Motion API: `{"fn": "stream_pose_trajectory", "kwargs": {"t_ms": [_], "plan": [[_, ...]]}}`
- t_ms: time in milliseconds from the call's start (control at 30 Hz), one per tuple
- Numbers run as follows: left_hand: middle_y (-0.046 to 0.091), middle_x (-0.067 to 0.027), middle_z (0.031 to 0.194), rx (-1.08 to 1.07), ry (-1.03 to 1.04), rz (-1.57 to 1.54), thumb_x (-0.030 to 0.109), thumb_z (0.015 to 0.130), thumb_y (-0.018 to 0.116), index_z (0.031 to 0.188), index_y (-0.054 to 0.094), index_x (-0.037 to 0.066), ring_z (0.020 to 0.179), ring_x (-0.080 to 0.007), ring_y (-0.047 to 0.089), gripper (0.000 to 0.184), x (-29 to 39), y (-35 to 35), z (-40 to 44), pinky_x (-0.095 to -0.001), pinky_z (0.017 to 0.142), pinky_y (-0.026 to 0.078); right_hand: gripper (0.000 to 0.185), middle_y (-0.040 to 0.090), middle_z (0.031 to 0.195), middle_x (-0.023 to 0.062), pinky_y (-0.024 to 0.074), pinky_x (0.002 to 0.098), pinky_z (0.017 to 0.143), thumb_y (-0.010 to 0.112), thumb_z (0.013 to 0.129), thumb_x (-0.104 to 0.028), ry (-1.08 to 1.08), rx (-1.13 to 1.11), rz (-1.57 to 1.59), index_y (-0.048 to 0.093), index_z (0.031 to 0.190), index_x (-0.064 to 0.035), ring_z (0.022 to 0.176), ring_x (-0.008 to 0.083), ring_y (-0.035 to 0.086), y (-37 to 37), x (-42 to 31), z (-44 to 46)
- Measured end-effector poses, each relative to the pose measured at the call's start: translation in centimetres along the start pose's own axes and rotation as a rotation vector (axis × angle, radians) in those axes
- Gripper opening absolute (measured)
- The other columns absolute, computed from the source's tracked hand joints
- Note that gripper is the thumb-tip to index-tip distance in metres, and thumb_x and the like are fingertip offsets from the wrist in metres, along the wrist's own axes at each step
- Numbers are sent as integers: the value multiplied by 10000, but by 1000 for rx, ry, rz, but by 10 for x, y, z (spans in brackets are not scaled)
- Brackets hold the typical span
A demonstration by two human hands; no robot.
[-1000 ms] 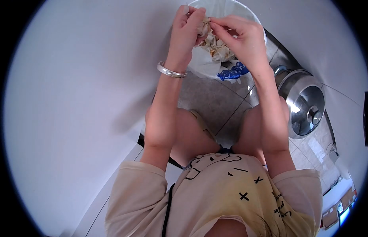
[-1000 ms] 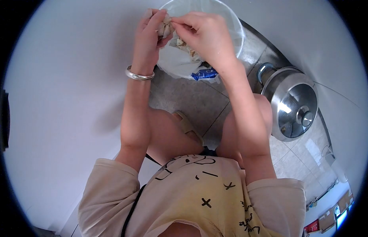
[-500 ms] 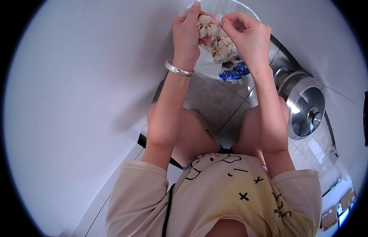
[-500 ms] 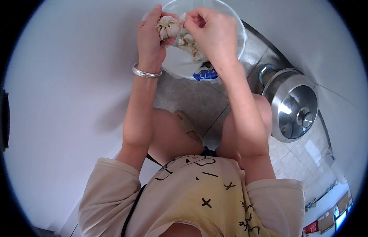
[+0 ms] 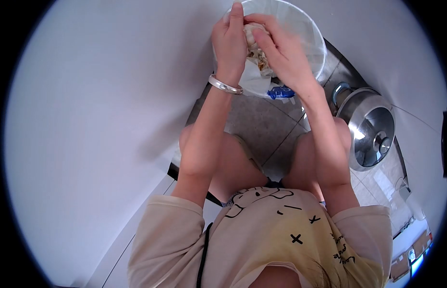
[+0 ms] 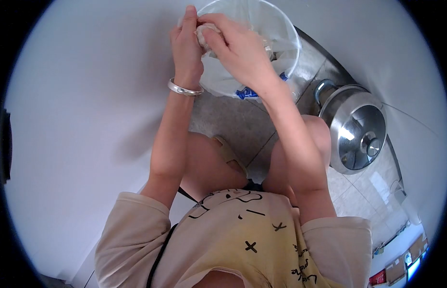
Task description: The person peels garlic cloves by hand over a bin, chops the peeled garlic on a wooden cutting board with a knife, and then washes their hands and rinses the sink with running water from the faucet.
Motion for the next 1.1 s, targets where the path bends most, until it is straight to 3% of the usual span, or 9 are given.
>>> {"fn": "stream_pose_trajectory", "kwargs": {"t_ms": [100,233,300,500,600,767,867,967,1100], "plan": [[512,26,662,0,16,69,369,931,436,797,567,65,565,-23,458,357,11,6,-8,-191,434,323,220,588,652,94,436,330,525,513,894,-258,93,75,-23,589,982,-72,575,218,576,-5,7,3],[515,35,685,-119,163,-25,382,948,402,815,559,67,600,-26,461,376,18,29,-16,-185,474,339,296,577,892,48,427,239,637,565,888,-235,177,139,69,512,1127,-69,730,144,540,-13,2,3],[499,40,679,-117,193,-38,348,950,410,813,544,56,601,-31,431,350,16,29,-18,-203,484,338,219,579,707,18,389,232,542,490,932,-246,130,255,116,551,973,-40,599,77,491,-10,9,1],[460,32,586,-28,274,1,262,946,428,685,505,7,568,-44,366,373,13,20,-18,-255,484,317,226,513,520,41,370,286,450,513,919,-239,-17,306,-260,524,804,-45,452,122,462,-12,1,-5],[458,25,541,26,290,72,270,942,424,606,485,0,540,-50,367,435,23,17,-22,-264,472,309,253,536,517,66,390,331,406,526,891,-279,-147,332,-424,533,743,-74,430,248,530,-14,-6,-6],[487,11,553,-3,277,80,324,944,394,624,504,7,503,-56,387,464,17,12,-13,-256,454,312,181,555,554,75,410,320,436,588,857,-250,-229,317,-302,590,795,-81,463,242,540,-14,-12,-8],[599,-40,783,-34,56,-123,290,936,433,942,577,2,706,-114,565,323,11,8,-11,-261,648,468,130,575,617,82,425,300,475,614,836,-208,-234,223,-202,619,852,-79,506,226,544,-14,-16,-5],[604,-40,803,34,-6,-378,301,934,441,1028,555,7,753,-132,589,330,-12,-4,3,-276,708,485,114,591,698,91,432,280,511,625,816,-159,-218,116,-202,630,887,-71,563,206,551,-17,-23,-4],[596,-25,732,-154,-148,-328,355,955,384,911,575,32,648,-112,569,378,-16,7,4,-246,558,454,122,586,713,46,429,233,547,606,835,-83,-393,103,-319,626,943,-32,592,111,536,-20,-23,-4]]}}
Point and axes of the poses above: each hand's wrist, its own z-axis towards the middle knuckle, its own y-axis out of the palm, x = y × z, the point moved 6 cm from there along z, towards the middle knuckle
